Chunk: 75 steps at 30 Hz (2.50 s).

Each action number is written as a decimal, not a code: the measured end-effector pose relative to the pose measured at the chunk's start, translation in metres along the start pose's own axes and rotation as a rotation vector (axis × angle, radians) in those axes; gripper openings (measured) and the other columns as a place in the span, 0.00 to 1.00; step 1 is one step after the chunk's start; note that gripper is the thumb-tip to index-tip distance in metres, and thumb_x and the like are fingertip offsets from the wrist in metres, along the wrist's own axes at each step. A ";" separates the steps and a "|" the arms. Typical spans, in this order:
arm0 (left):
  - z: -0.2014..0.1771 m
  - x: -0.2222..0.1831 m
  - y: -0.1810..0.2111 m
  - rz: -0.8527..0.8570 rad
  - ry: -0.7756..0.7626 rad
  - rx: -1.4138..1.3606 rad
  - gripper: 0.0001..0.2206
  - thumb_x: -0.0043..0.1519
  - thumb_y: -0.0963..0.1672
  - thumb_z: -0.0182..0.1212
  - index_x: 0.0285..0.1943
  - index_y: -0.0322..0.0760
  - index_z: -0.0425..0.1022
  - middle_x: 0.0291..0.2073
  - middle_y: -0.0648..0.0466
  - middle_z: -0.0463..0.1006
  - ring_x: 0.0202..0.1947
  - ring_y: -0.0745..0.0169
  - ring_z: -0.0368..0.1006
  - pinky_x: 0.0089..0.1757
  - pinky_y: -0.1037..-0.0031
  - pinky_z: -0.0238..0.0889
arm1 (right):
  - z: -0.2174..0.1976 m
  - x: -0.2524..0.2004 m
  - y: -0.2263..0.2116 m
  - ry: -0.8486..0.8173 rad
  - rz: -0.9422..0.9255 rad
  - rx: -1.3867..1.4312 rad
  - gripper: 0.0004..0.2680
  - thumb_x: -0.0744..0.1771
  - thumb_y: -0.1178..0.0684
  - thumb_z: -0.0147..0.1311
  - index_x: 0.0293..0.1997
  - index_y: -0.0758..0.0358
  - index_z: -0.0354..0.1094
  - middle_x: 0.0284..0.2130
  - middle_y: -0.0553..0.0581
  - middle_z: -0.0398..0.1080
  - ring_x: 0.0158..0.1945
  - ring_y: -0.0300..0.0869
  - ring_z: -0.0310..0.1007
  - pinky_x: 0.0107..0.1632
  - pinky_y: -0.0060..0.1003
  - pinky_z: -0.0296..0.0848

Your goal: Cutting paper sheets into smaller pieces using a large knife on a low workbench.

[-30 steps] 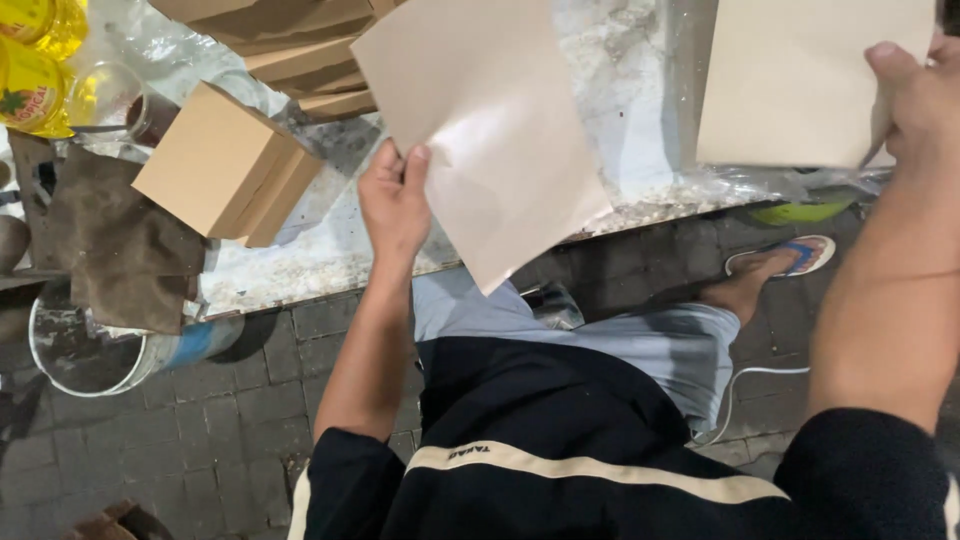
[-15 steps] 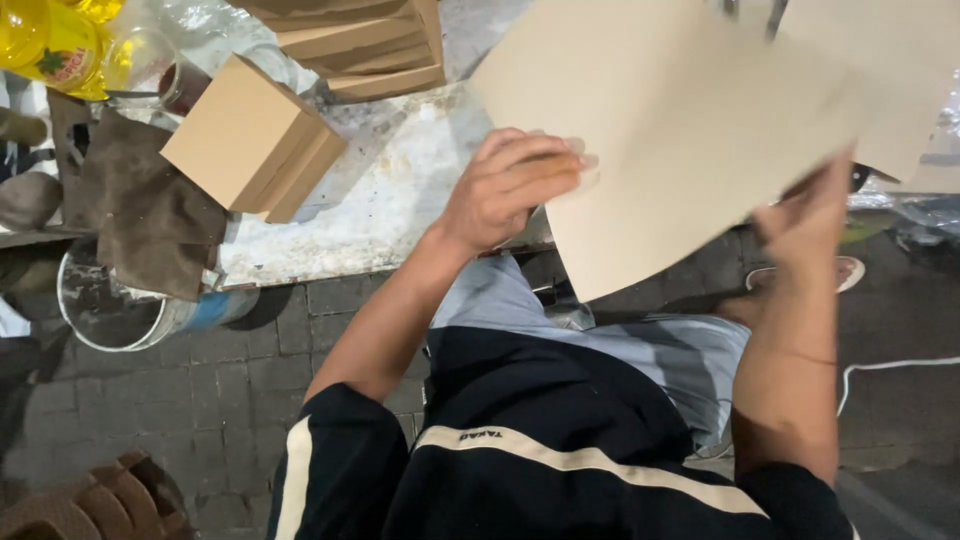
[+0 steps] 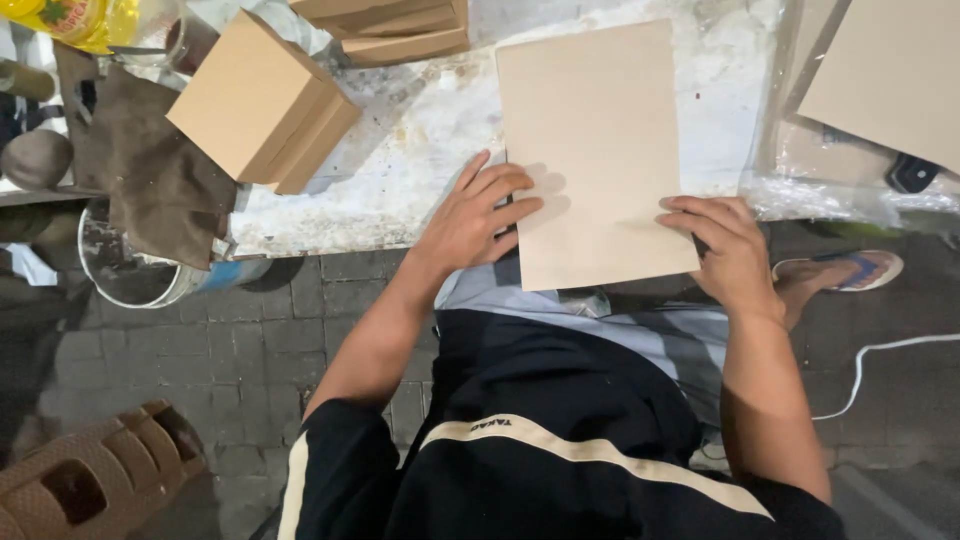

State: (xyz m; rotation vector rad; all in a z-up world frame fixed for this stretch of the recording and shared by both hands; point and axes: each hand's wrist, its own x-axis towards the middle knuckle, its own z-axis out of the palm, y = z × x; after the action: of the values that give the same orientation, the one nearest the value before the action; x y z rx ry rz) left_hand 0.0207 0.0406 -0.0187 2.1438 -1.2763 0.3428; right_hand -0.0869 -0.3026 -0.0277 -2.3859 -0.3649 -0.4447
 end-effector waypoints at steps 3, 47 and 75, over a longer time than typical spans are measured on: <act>0.002 -0.010 0.007 -0.005 0.081 0.046 0.05 0.57 0.42 0.66 0.40 0.47 0.80 0.40 0.58 0.76 0.48 0.57 0.70 0.56 0.59 0.56 | -0.007 0.011 -0.014 -0.037 0.032 0.045 0.09 0.65 0.62 0.61 0.46 0.52 0.78 0.45 0.51 0.77 0.43 0.52 0.74 0.50 0.46 0.71; 0.013 0.003 0.022 -0.685 -0.041 0.113 0.16 0.66 0.50 0.51 0.26 0.41 0.64 0.14 0.56 0.68 0.16 0.54 0.62 0.36 0.63 0.52 | 0.038 0.055 0.007 -0.157 0.728 -0.488 0.22 0.65 0.23 0.62 0.38 0.54 0.76 0.22 0.54 0.74 0.32 0.58 0.75 0.33 0.51 0.69; 0.015 0.019 0.006 -0.840 -0.266 0.181 0.17 0.63 0.53 0.55 0.30 0.37 0.67 0.15 0.51 0.73 0.16 0.45 0.71 0.25 0.56 0.61 | 0.026 0.082 -0.007 -0.305 0.811 -0.527 0.26 0.64 0.18 0.57 0.40 0.53 0.79 0.31 0.57 0.78 0.40 0.60 0.76 0.39 0.52 0.69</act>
State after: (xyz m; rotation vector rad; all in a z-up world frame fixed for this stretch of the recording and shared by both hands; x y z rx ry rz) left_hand 0.0232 0.0158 -0.0187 2.7150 -0.3748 -0.1956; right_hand -0.0103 -0.2683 -0.0090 -2.8354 0.6673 0.2361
